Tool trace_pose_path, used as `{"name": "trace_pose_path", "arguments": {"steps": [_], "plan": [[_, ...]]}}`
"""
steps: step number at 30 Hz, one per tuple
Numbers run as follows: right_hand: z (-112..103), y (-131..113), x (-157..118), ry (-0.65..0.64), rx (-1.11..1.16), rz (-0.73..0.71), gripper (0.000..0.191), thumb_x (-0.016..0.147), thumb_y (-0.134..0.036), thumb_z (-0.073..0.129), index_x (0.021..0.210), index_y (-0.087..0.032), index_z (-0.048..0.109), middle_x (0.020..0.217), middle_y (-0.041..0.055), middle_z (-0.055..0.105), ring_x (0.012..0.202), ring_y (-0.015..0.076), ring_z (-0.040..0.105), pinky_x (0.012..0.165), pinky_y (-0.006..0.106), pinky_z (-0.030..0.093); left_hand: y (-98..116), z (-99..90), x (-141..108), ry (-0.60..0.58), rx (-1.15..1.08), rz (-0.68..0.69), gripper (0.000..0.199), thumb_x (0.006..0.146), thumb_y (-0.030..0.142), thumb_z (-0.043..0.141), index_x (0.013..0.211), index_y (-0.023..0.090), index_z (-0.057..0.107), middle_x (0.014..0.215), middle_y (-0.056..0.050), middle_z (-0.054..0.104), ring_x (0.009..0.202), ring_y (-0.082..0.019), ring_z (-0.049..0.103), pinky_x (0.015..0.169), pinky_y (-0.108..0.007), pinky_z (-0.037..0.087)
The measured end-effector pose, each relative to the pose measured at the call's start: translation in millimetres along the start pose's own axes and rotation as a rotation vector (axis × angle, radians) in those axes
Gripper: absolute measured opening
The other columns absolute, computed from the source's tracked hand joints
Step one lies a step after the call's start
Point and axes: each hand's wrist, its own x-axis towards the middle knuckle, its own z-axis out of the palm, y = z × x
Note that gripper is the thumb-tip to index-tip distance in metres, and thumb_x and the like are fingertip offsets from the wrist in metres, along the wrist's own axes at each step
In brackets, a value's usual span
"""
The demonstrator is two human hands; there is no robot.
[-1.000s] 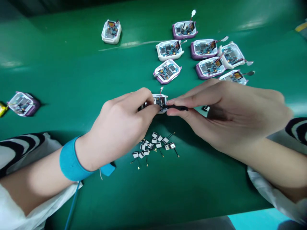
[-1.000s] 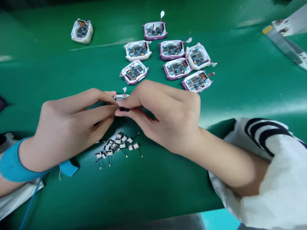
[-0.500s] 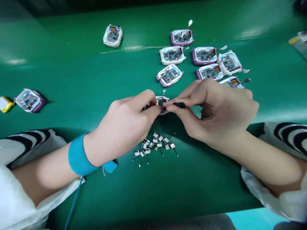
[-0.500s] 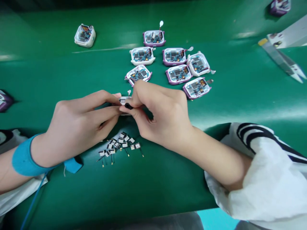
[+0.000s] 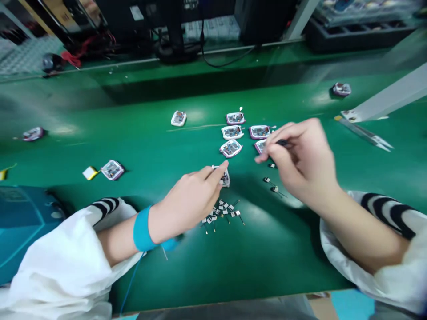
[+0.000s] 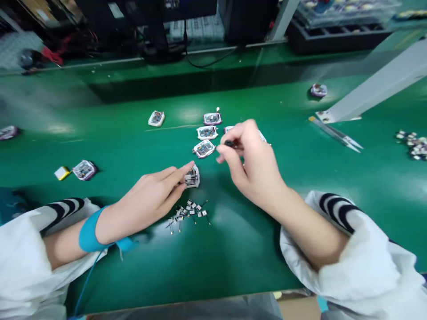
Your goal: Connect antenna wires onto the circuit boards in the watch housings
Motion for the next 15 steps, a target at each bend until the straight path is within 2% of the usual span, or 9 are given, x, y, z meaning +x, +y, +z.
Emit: {"name": "trace_pose_path", "arguments": {"steps": [2, 4, 6, 7, 10, 15], "plan": [[-1.6, -1.5, 0.5, -0.162, -0.178, -0.030, 0.003, 0.080, -0.018, 0.048, 0.079, -0.019, 0.046, 0.069, -0.0015, 0.051, 0.057, 0.0088, 0.052, 0.052, 0.022, 0.043, -6.2, -8.2, 0.3, -0.017, -0.065, 0.000, 0.053, 0.083, 0.012, 0.037, 0.134, 0.015, 0.022, 0.092, -0.006, 0.057, 0.078, -0.016, 0.055, 0.067, -0.029, 0.047], [4.4, -1.7, -1.4, -0.335, -0.267, -0.078, 0.005, 0.079, -0.017, 0.051, 0.074, -0.018, 0.051, 0.066, -0.0010, 0.055, 0.059, 0.0090, 0.053, 0.054, 0.021, 0.043, -17.5, -9.8, 6.0, 0.024, -0.141, 0.059, 0.060, 0.079, 0.009, 0.042, 0.134, 0.018, 0.020, 0.108, -0.007, 0.054, 0.096, -0.018, 0.052, 0.082, -0.033, 0.046], [14.6, -1.0, -4.5, -0.435, -0.315, -0.123, 0.006, 0.079, -0.020, 0.053, 0.075, -0.017, 0.056, 0.069, -0.0002, 0.058, 0.064, 0.0091, 0.055, 0.058, 0.020, 0.045, -29.9, -4.5, 14.9, 0.030, -0.256, 0.165, 0.068, 0.077, 0.010, 0.049, 0.135, 0.020, 0.016, 0.128, -0.009, 0.043, 0.116, -0.021, 0.041, 0.096, -0.037, 0.038], [19.9, -0.6, -6.3, -0.453, -0.344, -0.148, 0.008, 0.080, -0.023, 0.053, 0.077, -0.017, 0.058, 0.070, 0.0004, 0.059, 0.067, 0.0097, 0.056, 0.061, 0.020, 0.045, -35.1, 0.0, 19.3, -0.002, -0.322, 0.204, 0.069, 0.077, 0.011, 0.052, 0.135, 0.021, 0.016, 0.131, -0.009, 0.040, 0.119, -0.021, 0.039, 0.099, -0.037, 0.036], [32.1, -0.1, -11.2, -0.430, -0.449, -0.228, 0.013, 0.080, -0.026, 0.053, 0.078, -0.016, 0.061, 0.071, 0.0031, 0.059, 0.071, 0.0135, 0.055, 0.064, 0.025, 0.046, -42.6, 14.2, 27.6, -0.036, -0.468, 0.204, 0.067, 0.077, 0.019, 0.057, 0.133, 0.024, 0.021, 0.119, -0.006, 0.053, 0.110, -0.020, 0.047, 0.094, -0.037, 0.041], [33.4, -6.2, -13.8, -0.360, -0.643, -0.362, 0.012, 0.077, -0.010, 0.049, 0.070, -0.013, 0.059, 0.068, 0.0051, 0.056, 0.064, 0.0164, 0.051, 0.055, 0.028, 0.043, -33.2, 22.1, 23.9, 0.088, -0.516, 0.133, 0.066, 0.075, 0.023, 0.061, 0.130, 0.021, 0.025, 0.106, -0.005, 0.058, 0.095, -0.016, 0.056, 0.085, -0.031, 0.048]]}}
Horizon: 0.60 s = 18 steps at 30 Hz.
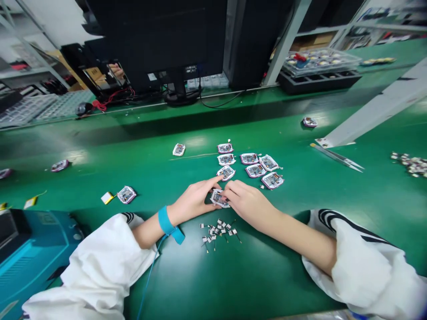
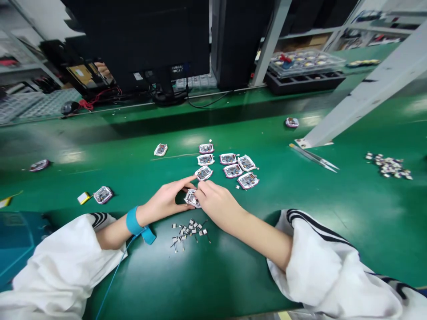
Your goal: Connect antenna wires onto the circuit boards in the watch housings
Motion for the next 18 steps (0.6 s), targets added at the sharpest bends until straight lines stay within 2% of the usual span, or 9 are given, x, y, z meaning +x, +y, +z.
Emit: {"name": "trace_pose_path", "arguments": {"steps": [5, 9, 13, 18], "plan": [[-17.2, -1.7, 0.7, 0.105, -0.103, -0.042, 0.010, 0.076, -0.008, 0.049, 0.071, -0.011, 0.058, 0.068, 0.0068, 0.056, 0.064, 0.0161, 0.048, 0.054, 0.027, 0.040, 13.4, 0.9, -4.6, 0.078, -0.082, -0.009, 0.067, 0.074, 0.017, 0.060, 0.129, 0.024, 0.023, 0.106, -0.001, 0.058, 0.086, -0.009, 0.060, 0.083, -0.021, 0.049], [-26.2, -0.7, 0.5, 0.192, -0.130, -0.117, 0.012, 0.078, -0.009, 0.048, 0.072, -0.013, 0.058, 0.066, 0.0045, 0.057, 0.061, 0.0141, 0.044, 0.052, 0.026, 0.035, 16.9, 2.0, -5.3, 0.093, -0.189, -0.019, 0.069, 0.072, 0.022, 0.063, 0.129, 0.025, 0.024, 0.103, 0.001, 0.060, 0.087, -0.009, 0.060, 0.083, -0.020, 0.050], [-24.6, 1.6, -1.3, 0.237, -0.125, -0.157, 0.015, 0.077, -0.008, 0.050, 0.065, -0.014, 0.055, 0.060, 0.0027, 0.054, 0.056, 0.0124, 0.040, 0.049, 0.025, 0.032, 15.8, 4.4, -4.7, 0.107, -0.281, 0.008, 0.075, 0.068, 0.022, 0.068, 0.129, 0.027, 0.026, 0.100, 0.002, 0.061, 0.082, -0.009, 0.061, 0.079, -0.020, 0.050], [-18.7, 1.7, -4.8, 0.251, 0.087, -0.082, 0.009, 0.078, -0.007, 0.051, 0.074, -0.011, 0.058, 0.069, 0.0050, 0.059, 0.065, 0.0124, 0.049, 0.055, 0.024, 0.040, 16.4, 6.2, -6.1, 0.140, -0.283, 0.026, 0.074, 0.066, 0.021, 0.070, 0.128, 0.026, 0.029, 0.098, 0.002, 0.061, 0.085, -0.010, 0.061, 0.079, -0.020, 0.050]]}}
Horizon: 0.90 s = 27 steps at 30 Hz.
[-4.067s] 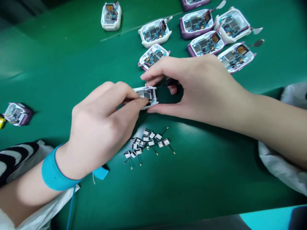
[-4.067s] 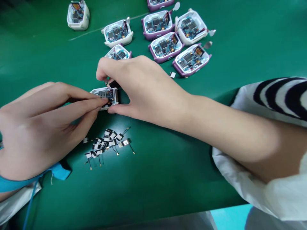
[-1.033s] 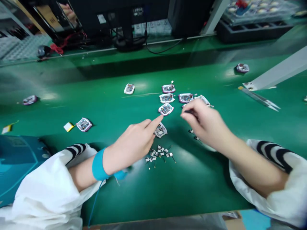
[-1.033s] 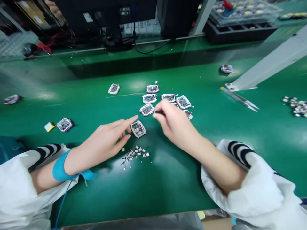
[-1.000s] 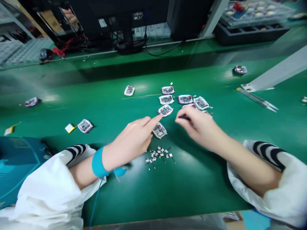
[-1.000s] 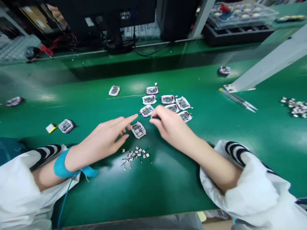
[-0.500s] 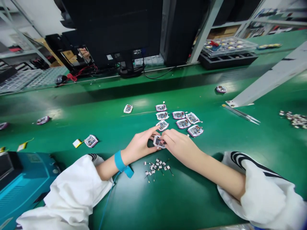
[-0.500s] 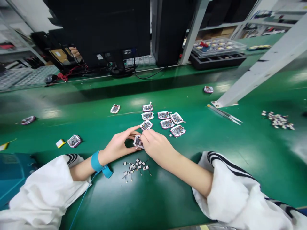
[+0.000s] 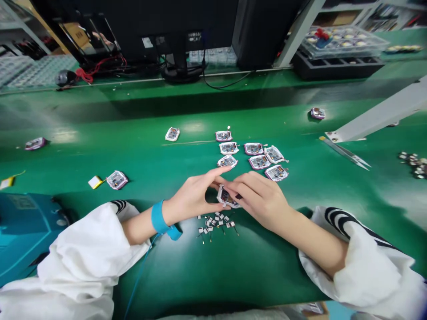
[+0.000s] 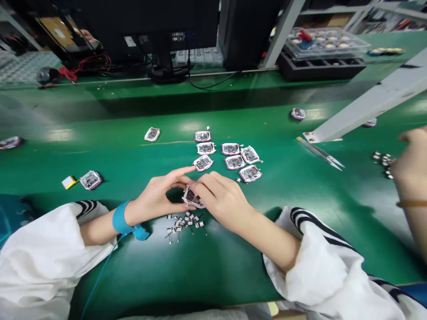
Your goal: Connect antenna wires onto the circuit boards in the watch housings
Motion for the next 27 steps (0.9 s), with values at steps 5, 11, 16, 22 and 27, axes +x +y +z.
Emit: {"name": "trace_pose_path", "arguments": {"steps": [5, 11, 16, 22, 27], "plan": [[-3.3, -4.4, 0.7, -0.024, 0.005, 0.064, 0.019, 0.082, -0.006, 0.041, 0.091, -0.007, 0.058, 0.079, 0.0080, 0.063, 0.072, 0.0136, 0.055, 0.061, 0.025, 0.046, 0.4, 4.7, -3.7, 0.108, 0.098, 0.019, 0.070, 0.065, 0.018, 0.070, 0.124, 0.019, 0.033, 0.097, 0.000, 0.062, 0.080, -0.008, 0.061, 0.077, -0.016, 0.049], [-5.0, -6.0, 4.9, -0.045, -0.245, 0.089, 0.004, 0.077, -0.012, 0.054, 0.075, -0.011, 0.057, 0.073, 0.0064, 0.062, 0.065, 0.0147, 0.052, 0.057, 0.027, 0.044, 0.8, 7.7, -5.0, 0.161, 0.235, 0.083, 0.062, 0.067, 0.017, 0.068, 0.121, 0.017, 0.037, 0.105, -0.004, 0.061, 0.089, -0.011, 0.061, 0.084, -0.021, 0.048], [1.0, 0.3, 6.2, 0.000, -0.008, 0.116, 0.004, 0.075, -0.011, 0.057, 0.076, -0.012, 0.054, 0.076, 0.0060, 0.061, 0.069, 0.0130, 0.051, 0.061, 0.026, 0.044, 2.6, 5.6, -4.9, 0.183, 0.099, 0.028, 0.063, 0.065, 0.018, 0.071, 0.119, 0.020, 0.038, 0.100, 0.001, 0.062, 0.082, -0.007, 0.062, 0.079, -0.015, 0.048], [7.7, 9.1, 3.8, -0.013, 0.342, 0.231, 0.005, 0.078, -0.012, 0.054, 0.080, -0.015, 0.052, 0.078, 0.0028, 0.058, 0.072, 0.0097, 0.051, 0.065, 0.026, 0.043, 0.0, 6.5, -5.6, 0.184, 0.000, 0.004, 0.064, 0.064, 0.021, 0.072, 0.118, 0.021, 0.039, 0.096, 0.002, 0.063, 0.081, -0.008, 0.062, 0.079, -0.015, 0.049], [6.7, 9.3, 4.0, -0.032, 0.348, 0.266, 0.004, 0.076, -0.012, 0.056, 0.079, -0.015, 0.055, 0.077, 0.0036, 0.056, 0.072, 0.0107, 0.051, 0.064, 0.027, 0.043, -2.9, 9.2, -6.4, 0.196, -0.009, 0.013, 0.058, 0.064, 0.021, 0.072, 0.114, 0.020, 0.043, 0.096, 0.001, 0.064, 0.081, -0.008, 0.062, 0.078, -0.016, 0.050]]}}
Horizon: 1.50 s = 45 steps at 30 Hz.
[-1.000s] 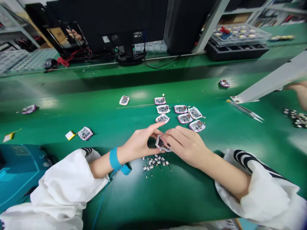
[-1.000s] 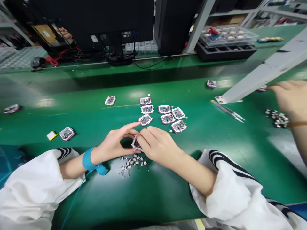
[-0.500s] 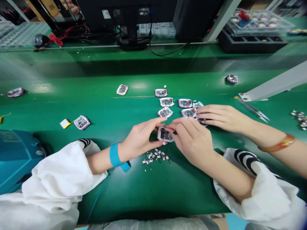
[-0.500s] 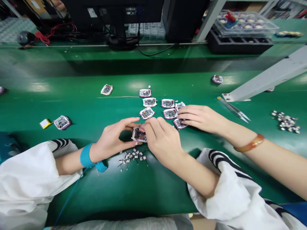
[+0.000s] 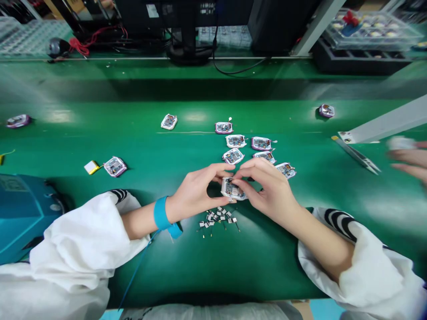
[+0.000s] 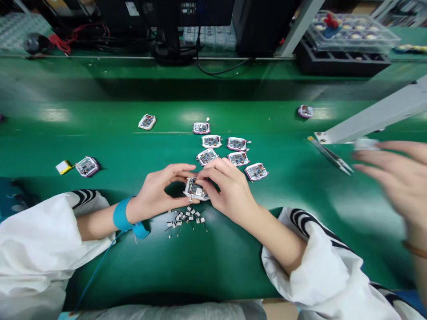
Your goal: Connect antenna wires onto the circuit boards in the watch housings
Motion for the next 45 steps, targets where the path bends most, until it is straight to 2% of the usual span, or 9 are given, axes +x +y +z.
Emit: {"name": "trace_pose_path", "arguments": {"steps": [6, 17, 24, 31, 34, 37, 39, 41, 45], "plan": [[-1.5, -4.4, -1.8, 0.121, -0.092, -0.049, 0.005, 0.073, -0.012, 0.060, 0.076, -0.016, 0.058, 0.074, 0.0028, 0.056, 0.068, 0.0091, 0.051, 0.059, 0.024, 0.043, -0.5, 2.2, -0.3, 0.036, -0.057, -0.005, 0.054, 0.064, 0.022, 0.073, 0.109, 0.020, 0.044, 0.102, -0.001, 0.063, 0.082, -0.009, 0.063, 0.078, -0.017, 0.050], [-10.2, -8.5, 0.0, 0.055, -0.483, -0.261, 0.003, 0.075, -0.018, 0.059, 0.078, -0.018, 0.059, 0.074, 0.0005, 0.063, 0.063, 0.0102, 0.047, 0.053, 0.025, 0.036, -1.8, 4.7, 2.1, 0.011, -0.139, -0.048, 0.053, 0.063, 0.023, 0.073, 0.107, 0.019, 0.044, 0.095, -0.001, 0.063, 0.081, -0.010, 0.063, 0.077, -0.019, 0.051], [-20.5, -10.5, 16.9, -0.195, -0.558, -0.353, 0.018, 0.084, -0.022, 0.046, 0.070, -0.015, 0.056, 0.066, 0.0036, 0.055, 0.062, 0.0120, 0.045, 0.053, 0.025, 0.036, 5.9, 0.6, 4.3, -0.001, -0.093, -0.040, 0.047, 0.063, 0.023, 0.072, 0.102, 0.020, 0.045, 0.094, 0.000, 0.062, 0.079, -0.010, 0.063, 0.075, -0.021, 0.051], [-27.0, -26.0, 46.4, -0.283, -0.675, -0.656, 0.022, 0.082, -0.013, 0.041, 0.067, -0.014, 0.057, 0.061, 0.0041, 0.049, 0.058, 0.0139, 0.040, 0.052, 0.027, 0.031, 8.2, -8.1, 3.0, 0.081, -0.202, -0.034, 0.050, 0.060, 0.016, 0.072, 0.100, 0.019, 0.042, 0.094, -0.001, 0.060, 0.083, -0.010, 0.061, 0.076, -0.020, 0.052], [-26.1, -24.6, 66.4, -0.285, -0.636, -0.773, 0.023, 0.081, -0.010, 0.040, 0.069, -0.016, 0.058, 0.063, 0.0036, 0.053, 0.060, 0.0141, 0.041, 0.055, 0.028, 0.032, 9.1, -24.8, 2.0, 0.129, -0.206, -0.053, 0.052, 0.060, 0.018, 0.073, 0.101, 0.018, 0.042, 0.093, -0.003, 0.061, 0.084, -0.011, 0.061, 0.076, -0.021, 0.052], [-14.5, -8.7, 102.0, -0.326, -0.507, -0.774, 0.022, 0.083, -0.013, 0.040, 0.087, -0.020, 0.060, 0.084, 0.0032, 0.060, 0.069, 0.0143, 0.044, 0.060, 0.027, 0.035, 2.0, -60.2, 4.0, 0.156, -0.114, -0.172, 0.054, 0.061, 0.023, 0.073, 0.104, 0.017, 0.042, 0.093, -0.003, 0.062, 0.086, -0.013, 0.062, 0.079, -0.024, 0.052], [4.4, 5.6, 133.7, -0.354, -0.422, -0.564, 0.039, 0.080, -0.006, 0.039, 0.113, -0.022, 0.051, 0.103, 0.0029, 0.058, 0.080, 0.0150, 0.046, 0.069, 0.028, 0.039, -11.8, -92.0, 6.9, 0.261, 0.082, -0.313, 0.055, 0.062, 0.026, 0.072, 0.107, 0.018, 0.041, 0.093, -0.003, 0.064, 0.089, -0.013, 0.062, 0.082, -0.024, 0.050], [32.6, 17.2, 165.6, -0.476, -0.372, -0.267, 0.055, 0.076, -0.003, 0.042, 0.127, -0.022, 0.039, 0.105, 0.0059, 0.055, 0.089, 0.0165, 0.048, 0.072, 0.028, 0.040, -33.3, -123.5, 10.0, 0.431, 0.329, -0.486, 0.053, 0.065, 0.028, 0.071, 0.108, 0.018, 0.042, 0.097, -0.003, 0.063, 0.091, -0.015, 0.060, 0.083, -0.026, 0.049], [97.8, 25.3, 209.9, -0.622, -0.356, -0.259, 0.055, 0.072, -0.010, 0.056, 0.125, -0.019, 0.042, 0.101, 0.0086, 0.055, 0.087, 0.0152, 0.053, 0.070, 0.026, 0.044, -83.4, -164.9, 13.5, 0.551, 0.527, -0.656, 0.049, 0.072, 0.025, 0.065, 0.113, 0.012, 0.042, 0.100, -0.009, 0.060, 0.094, -0.020, 0.057, 0.085, -0.037, 0.047]]}}
